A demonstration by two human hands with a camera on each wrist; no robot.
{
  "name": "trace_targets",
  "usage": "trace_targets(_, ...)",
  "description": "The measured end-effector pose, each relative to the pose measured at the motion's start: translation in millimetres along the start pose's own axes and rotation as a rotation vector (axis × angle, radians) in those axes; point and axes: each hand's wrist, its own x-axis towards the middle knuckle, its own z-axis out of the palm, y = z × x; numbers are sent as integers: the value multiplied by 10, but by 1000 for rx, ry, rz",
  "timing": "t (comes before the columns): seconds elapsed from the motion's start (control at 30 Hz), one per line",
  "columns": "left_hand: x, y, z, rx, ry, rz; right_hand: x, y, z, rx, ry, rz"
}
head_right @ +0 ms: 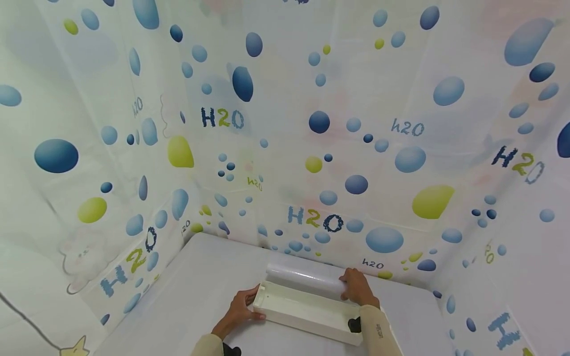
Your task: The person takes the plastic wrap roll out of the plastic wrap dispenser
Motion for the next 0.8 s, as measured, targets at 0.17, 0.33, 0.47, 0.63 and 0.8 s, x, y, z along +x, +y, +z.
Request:
trace_targets(0.17,-4,34,-1,-4,2,-28,5,-26,-16,6,-5,8)
trace_targets(0.33,-32,102,-11,-7,-2,-14,-7,-40,-16,12,-11,10)
trace_targets(0.47,-56,140,-12,-5,-4,-14,-21,-26,12,9,-14,13)
trace_targets(0.63,-67,146,-9,6,-2,-12,-28,2,52,0,-3,-17)
trace_targets(0.8,-58,116,-7,-12,-1,-8,-9,25,72,-8,10,-41)
